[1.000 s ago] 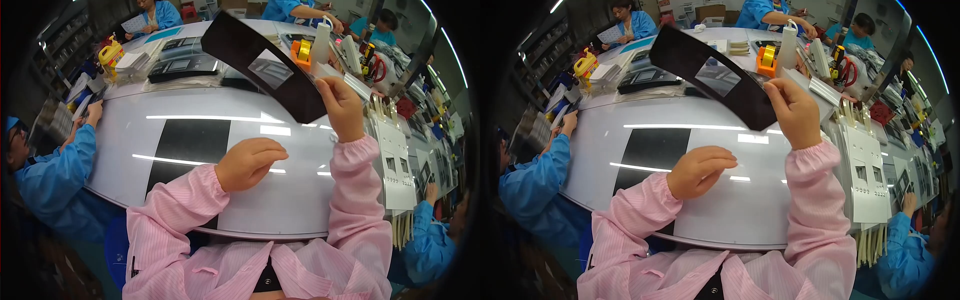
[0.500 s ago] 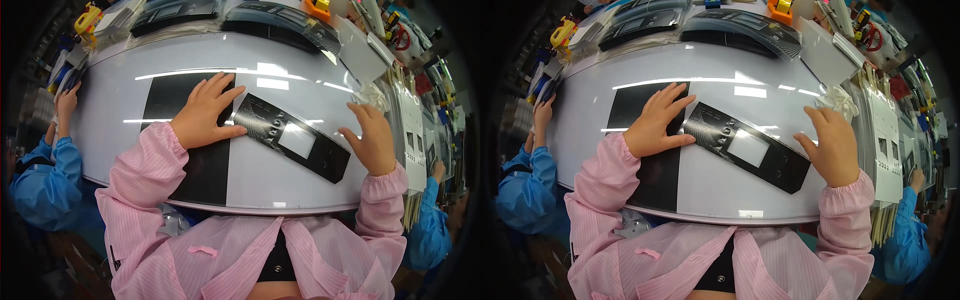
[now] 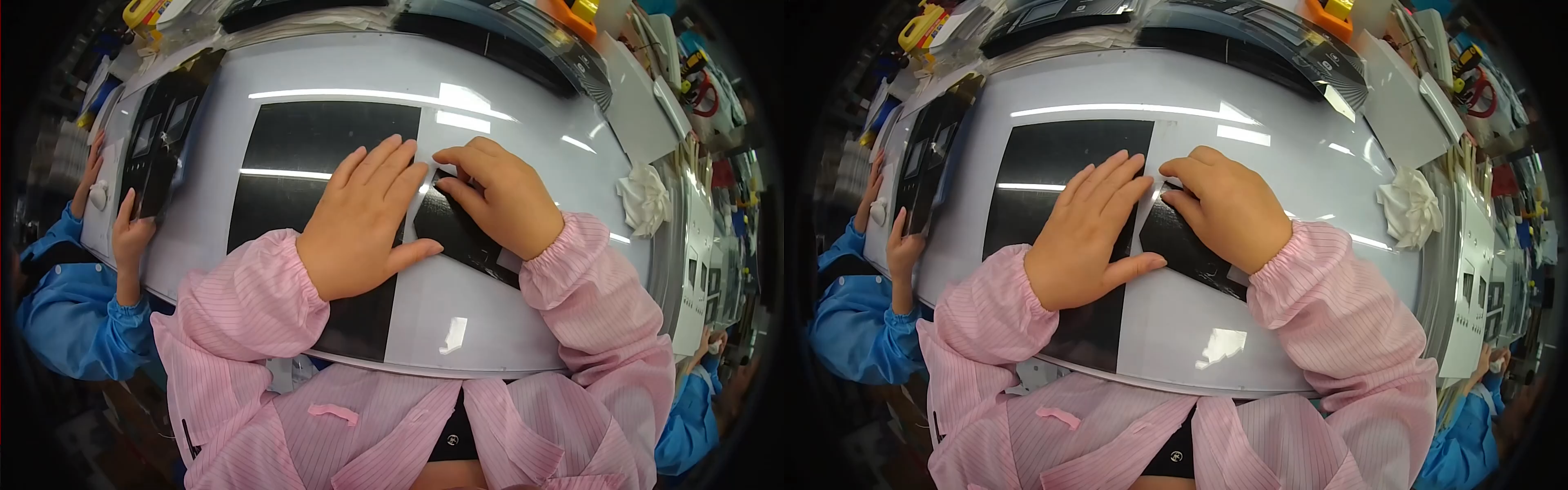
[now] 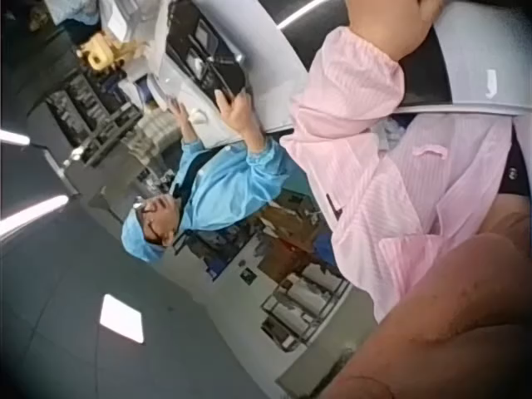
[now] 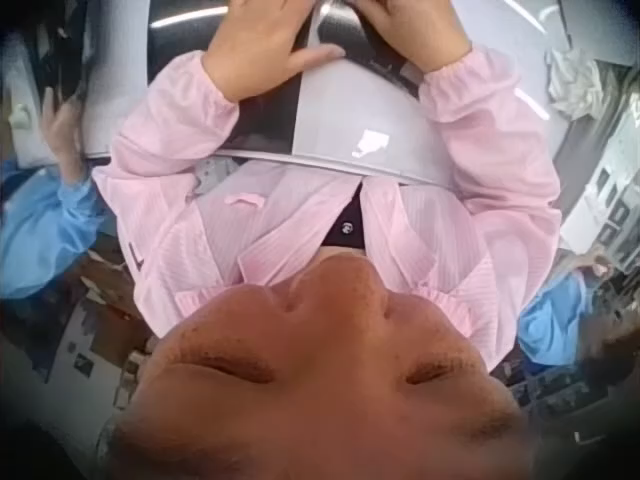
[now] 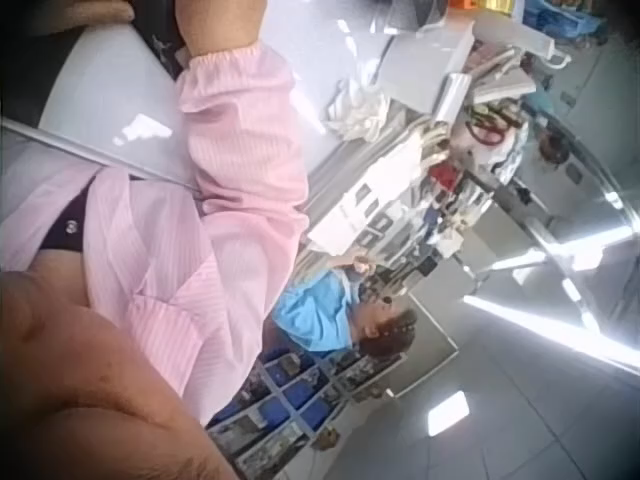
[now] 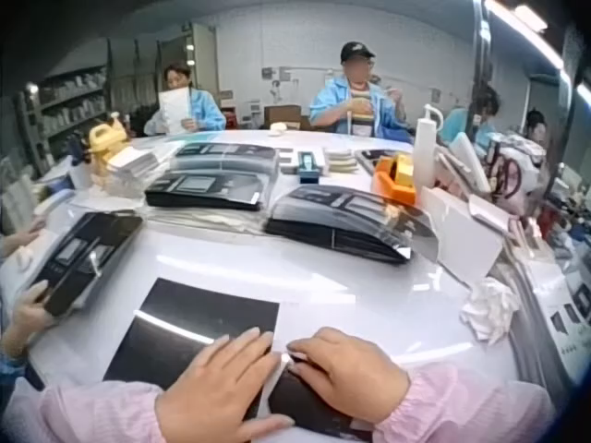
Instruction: Inspecting, peeling protective films, and organizing electronic components at a workbench in a factory.
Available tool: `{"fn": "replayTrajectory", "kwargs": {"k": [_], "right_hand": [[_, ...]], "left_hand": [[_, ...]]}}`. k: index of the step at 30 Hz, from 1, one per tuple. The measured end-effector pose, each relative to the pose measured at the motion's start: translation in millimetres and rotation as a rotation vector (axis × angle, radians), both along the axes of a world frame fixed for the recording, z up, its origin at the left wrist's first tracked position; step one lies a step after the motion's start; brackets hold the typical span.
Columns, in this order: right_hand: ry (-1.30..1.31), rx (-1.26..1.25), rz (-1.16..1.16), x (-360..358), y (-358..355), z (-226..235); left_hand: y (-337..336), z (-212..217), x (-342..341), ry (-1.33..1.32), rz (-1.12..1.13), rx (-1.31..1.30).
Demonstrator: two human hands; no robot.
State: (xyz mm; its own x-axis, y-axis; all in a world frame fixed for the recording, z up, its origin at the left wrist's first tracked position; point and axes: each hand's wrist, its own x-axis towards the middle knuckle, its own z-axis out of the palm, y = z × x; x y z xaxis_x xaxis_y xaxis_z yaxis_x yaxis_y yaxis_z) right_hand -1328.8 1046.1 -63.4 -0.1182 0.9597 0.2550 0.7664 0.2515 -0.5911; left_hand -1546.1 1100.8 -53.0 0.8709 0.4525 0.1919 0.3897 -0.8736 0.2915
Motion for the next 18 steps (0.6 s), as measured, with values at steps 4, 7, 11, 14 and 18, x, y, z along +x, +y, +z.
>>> {"fn": "replayTrajectory", "kwargs": {"k": [4, 7, 11, 14, 18], "right_hand": [[-0.001, 0.069, -0.013, -4, 2, -3], [0.01, 0.047, 0.004, -2, 7, -2], [0.097, -0.04, -0.026, -3, 9, -2], [0.098, -0.02, -0.039, -4, 11, -2], [0.097, -0.028, 0.0, -1, 11, -1]], "left_hand": [[-3, 5, 1, 0.028, -0.009, -0.041], [0, 6, 1, 0.025, -0.007, -0.035], [3, 6, 0, 0.015, -0.008, -0.065], [4, 6, 0, 0.009, -0.013, -0.057], [3, 6, -2, 0.006, 0.001, -0.039]]}}
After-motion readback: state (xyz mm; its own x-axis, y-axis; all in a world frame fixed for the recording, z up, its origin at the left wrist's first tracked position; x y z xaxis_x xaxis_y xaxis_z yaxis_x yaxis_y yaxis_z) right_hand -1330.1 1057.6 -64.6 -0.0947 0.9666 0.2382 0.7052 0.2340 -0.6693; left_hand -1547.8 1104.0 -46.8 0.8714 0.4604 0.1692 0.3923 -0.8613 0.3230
